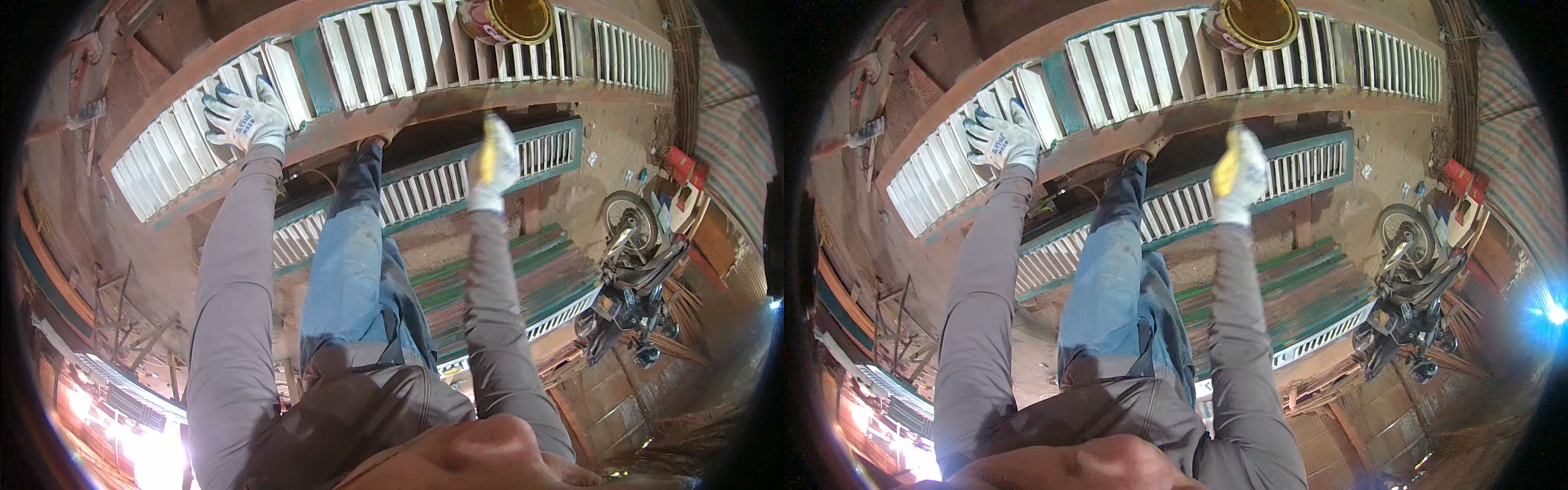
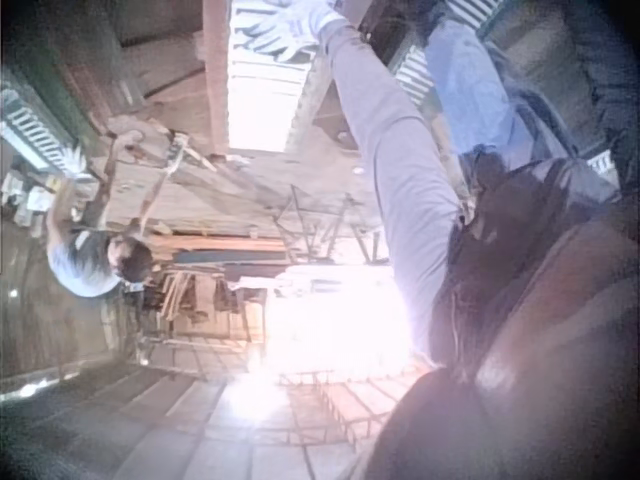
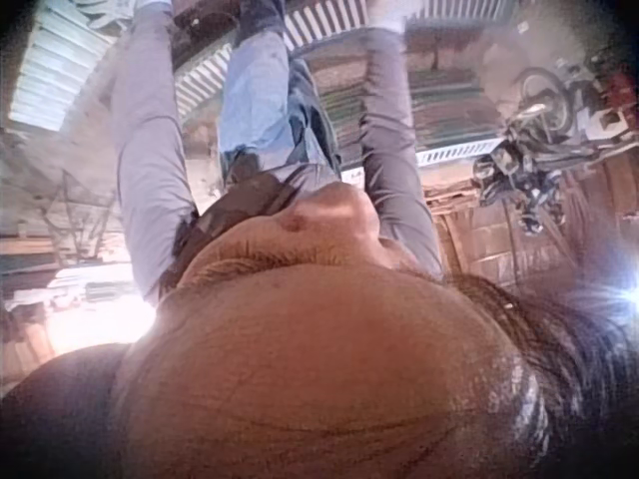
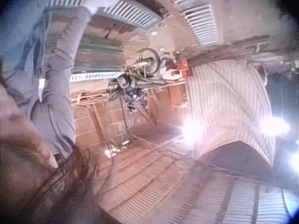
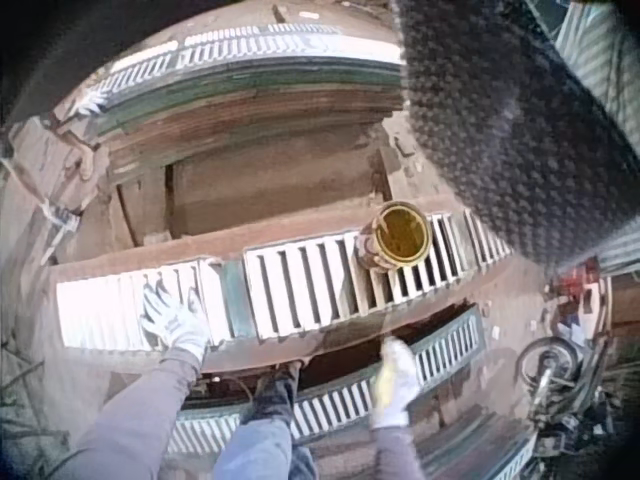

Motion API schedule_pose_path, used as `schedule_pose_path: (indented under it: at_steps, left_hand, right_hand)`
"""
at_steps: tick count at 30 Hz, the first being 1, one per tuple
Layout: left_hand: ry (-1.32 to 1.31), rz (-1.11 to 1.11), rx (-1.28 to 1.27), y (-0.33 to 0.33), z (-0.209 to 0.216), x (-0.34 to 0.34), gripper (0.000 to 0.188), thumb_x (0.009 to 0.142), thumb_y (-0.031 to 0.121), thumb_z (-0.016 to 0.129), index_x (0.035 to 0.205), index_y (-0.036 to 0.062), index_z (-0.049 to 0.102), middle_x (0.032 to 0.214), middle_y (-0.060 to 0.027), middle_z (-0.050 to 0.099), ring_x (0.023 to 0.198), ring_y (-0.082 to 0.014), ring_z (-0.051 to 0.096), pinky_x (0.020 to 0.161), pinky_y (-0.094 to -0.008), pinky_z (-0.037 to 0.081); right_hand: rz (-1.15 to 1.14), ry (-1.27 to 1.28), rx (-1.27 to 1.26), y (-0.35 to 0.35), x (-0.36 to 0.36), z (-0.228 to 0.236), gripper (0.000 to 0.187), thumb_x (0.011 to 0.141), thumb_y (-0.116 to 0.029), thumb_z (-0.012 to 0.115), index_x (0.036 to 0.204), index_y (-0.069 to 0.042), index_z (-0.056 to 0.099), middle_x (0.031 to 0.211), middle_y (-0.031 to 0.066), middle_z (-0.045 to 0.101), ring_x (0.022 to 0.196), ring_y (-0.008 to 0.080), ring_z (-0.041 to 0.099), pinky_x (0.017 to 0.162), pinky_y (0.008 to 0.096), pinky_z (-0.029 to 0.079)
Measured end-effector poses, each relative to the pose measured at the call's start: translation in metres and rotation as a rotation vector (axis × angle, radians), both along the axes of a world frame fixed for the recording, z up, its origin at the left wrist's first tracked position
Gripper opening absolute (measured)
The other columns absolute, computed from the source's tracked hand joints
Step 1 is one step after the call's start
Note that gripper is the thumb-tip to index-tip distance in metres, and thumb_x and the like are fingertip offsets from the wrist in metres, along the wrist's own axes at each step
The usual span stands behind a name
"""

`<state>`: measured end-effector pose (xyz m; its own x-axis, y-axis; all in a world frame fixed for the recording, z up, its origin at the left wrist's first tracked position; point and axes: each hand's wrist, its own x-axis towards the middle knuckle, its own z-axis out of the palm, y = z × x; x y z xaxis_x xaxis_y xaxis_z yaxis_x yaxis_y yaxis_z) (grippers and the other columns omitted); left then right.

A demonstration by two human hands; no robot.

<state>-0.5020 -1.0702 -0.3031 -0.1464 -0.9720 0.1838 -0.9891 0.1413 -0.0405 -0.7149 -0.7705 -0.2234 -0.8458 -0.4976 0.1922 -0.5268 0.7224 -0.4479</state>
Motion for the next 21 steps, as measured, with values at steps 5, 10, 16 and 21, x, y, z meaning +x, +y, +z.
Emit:
schedule_pose_path:
  at_steps: [5, 10, 16, 21]
  left_hand:
    - [-0.038, 0.012, 0.028, 0.0, -0.001, 0.0, 0.083, 0.089, 0.06, 0.045, 0.144, -0.0004, 0.032, 0.149, -0.0272, 0.027, 0.137, -0.0418, 0.028, 0.103, -0.0715, 0.017]
    - [-0.026, 0.003, 0.012, 0.001, 0.004, -0.002, 0.084, 0.089, 0.061, 0.043, 0.143, -0.0017, 0.031, 0.15, -0.0273, 0.025, 0.138, -0.0408, 0.027, 0.104, -0.071, 0.016]
    - [-0.034, 0.047, 0.119, 0.001, 0.01, -0.004, 0.086, 0.089, 0.061, 0.041, 0.146, -0.0031, 0.028, 0.154, -0.0248, 0.021, 0.14, -0.0395, 0.023, 0.105, -0.0703, 0.014]
    - [-0.005, 0.029, 0.087, 0.0, 0.006, -0.002, 0.086, 0.09, 0.061, 0.039, 0.147, -0.0031, 0.027, 0.155, -0.0233, 0.02, 0.141, -0.0406, 0.022, 0.106, -0.0699, 0.014]
  right_hand:
    - [-0.051, -0.054, 0.275, 0.003, -0.028, -0.014, 0.028, 0.089, -0.01, 0.055, 0.115, -0.011, 0.065, 0.111, 0.0081, 0.068, 0.101, 0.025, 0.065, 0.087, 0.0341, 0.051]
    - [0.309, -0.141, 0.153, -0.042, 0.092, -0.014, 0.033, 0.081, -0.015, 0.062, 0.114, -0.015, 0.065, 0.111, 0.0052, 0.067, 0.1, 0.0215, 0.064, 0.083, 0.0349, 0.052]
    - [0.66, 0.155, 0.155, -0.031, 0.052, -0.006, 0.034, 0.073, -0.02, 0.067, 0.107, -0.022, 0.067, 0.108, -0.0005, 0.067, 0.098, 0.0207, 0.064, 0.082, 0.0373, 0.053]
    - [0.845, 0.295, 0.181, -0.02, -0.016, -0.018, 0.029, 0.077, -0.025, 0.068, 0.107, -0.023, 0.066, 0.108, -0.0018, 0.066, 0.101, 0.0201, 0.063, 0.083, 0.0364, 0.052]
